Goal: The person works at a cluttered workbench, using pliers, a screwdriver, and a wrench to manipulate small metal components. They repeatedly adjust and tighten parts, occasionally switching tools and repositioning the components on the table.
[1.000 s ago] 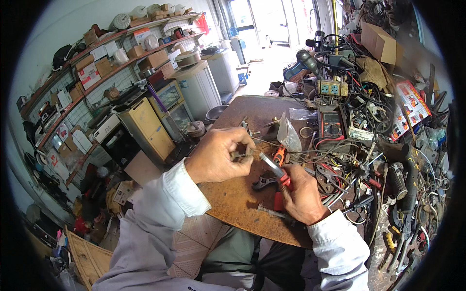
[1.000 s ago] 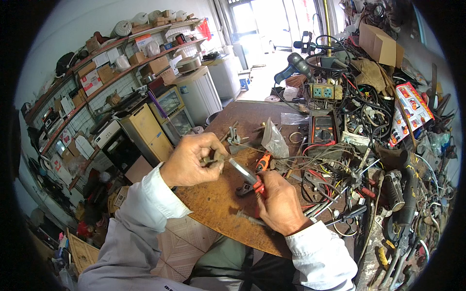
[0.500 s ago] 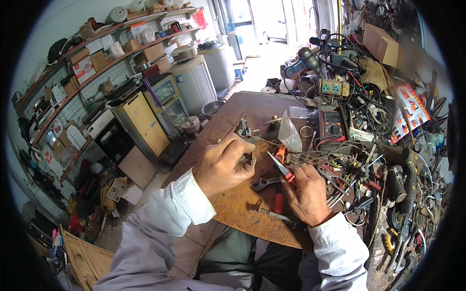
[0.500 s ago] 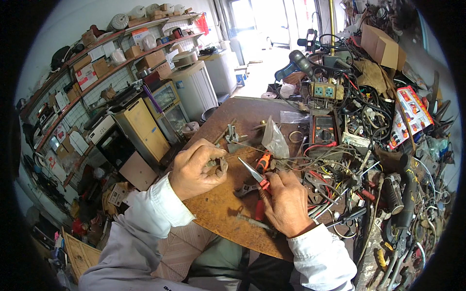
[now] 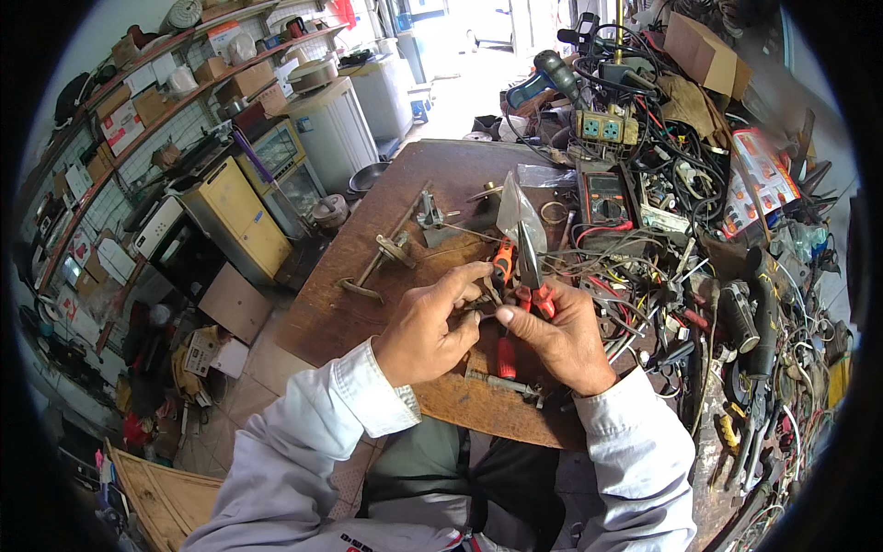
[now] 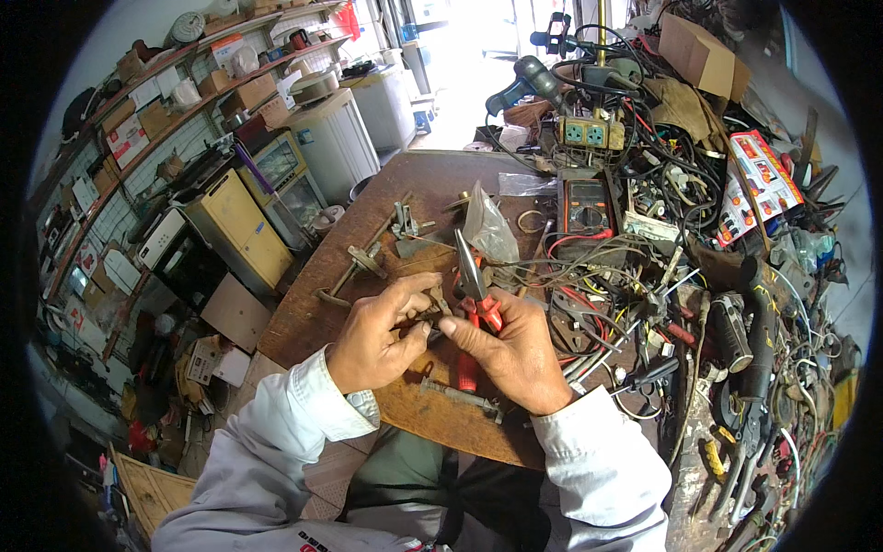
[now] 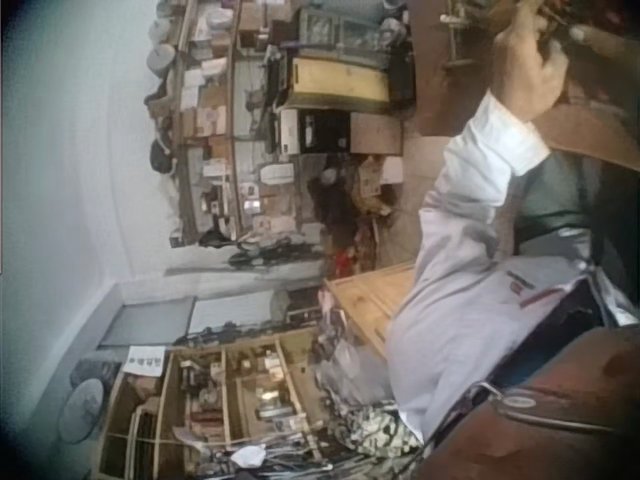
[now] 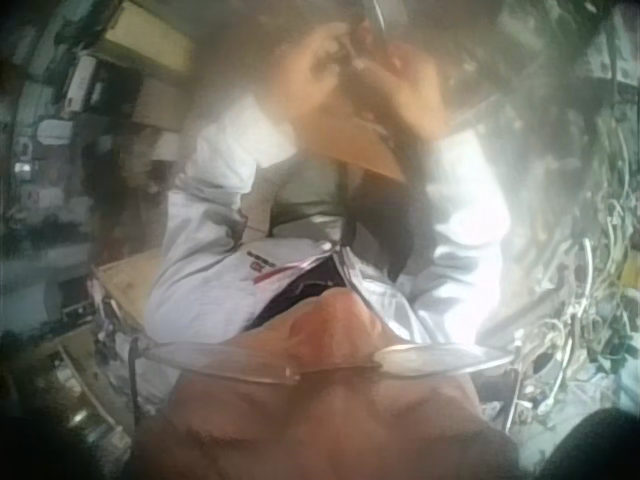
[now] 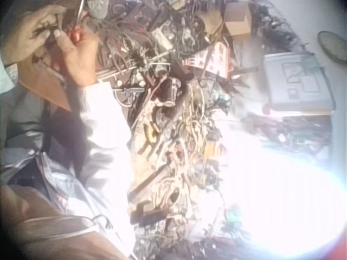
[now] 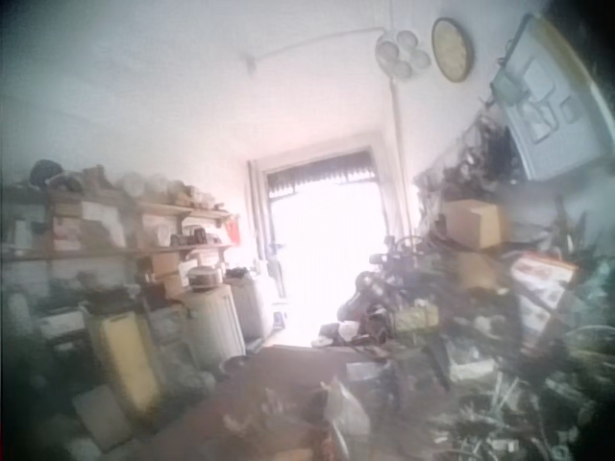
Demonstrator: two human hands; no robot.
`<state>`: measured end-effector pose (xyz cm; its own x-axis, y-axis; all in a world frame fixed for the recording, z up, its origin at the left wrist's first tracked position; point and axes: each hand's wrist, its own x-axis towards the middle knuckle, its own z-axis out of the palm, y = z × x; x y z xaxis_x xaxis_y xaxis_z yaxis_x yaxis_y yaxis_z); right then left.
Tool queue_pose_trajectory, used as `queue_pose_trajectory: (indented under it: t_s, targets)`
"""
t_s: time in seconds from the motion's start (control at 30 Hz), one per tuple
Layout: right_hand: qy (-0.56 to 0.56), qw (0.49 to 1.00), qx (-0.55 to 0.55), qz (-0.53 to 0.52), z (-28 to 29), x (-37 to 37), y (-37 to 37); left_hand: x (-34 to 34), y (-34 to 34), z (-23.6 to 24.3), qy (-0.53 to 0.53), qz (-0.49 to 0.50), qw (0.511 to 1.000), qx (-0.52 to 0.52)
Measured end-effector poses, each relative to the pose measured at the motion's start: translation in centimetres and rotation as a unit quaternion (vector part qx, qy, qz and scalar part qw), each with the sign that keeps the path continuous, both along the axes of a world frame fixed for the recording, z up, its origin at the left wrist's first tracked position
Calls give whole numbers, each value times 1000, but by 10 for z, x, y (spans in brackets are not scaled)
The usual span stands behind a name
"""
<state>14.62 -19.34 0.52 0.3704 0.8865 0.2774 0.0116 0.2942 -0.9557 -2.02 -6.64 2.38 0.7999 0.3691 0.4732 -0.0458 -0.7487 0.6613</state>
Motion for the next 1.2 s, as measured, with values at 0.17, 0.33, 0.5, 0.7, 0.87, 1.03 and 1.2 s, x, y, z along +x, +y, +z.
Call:
queue_pose_trajectory:
  t_s: [0.17,0.33,0.5,0.7,0.87,1.03,1.2]
  targets:
    - [-16,1000,-14,-19,0,4,2,1,7,-3,13,-44,991,-123]
    - [-13,999,-29,-18,-7,6,4,5,12,-10,-5,-82,975,-204]
    - [0,998,-53,-27,-3,8,4,15,23,-25,18,-78,985,-154]
    - [2,999,-51,-12,-8,11,6,15,12,-21,-4,-71,991,-113]
    - [43,997,-55,15,-12,11,7,19,10,-27,-76,-35,996,41]
    - [19,996,-83,17,-11,10,6,19,9,-36,-66,20,994,89]
    - [-39,988,-146,7,-4,13,4,18,11,-41,-70,69,990,99]
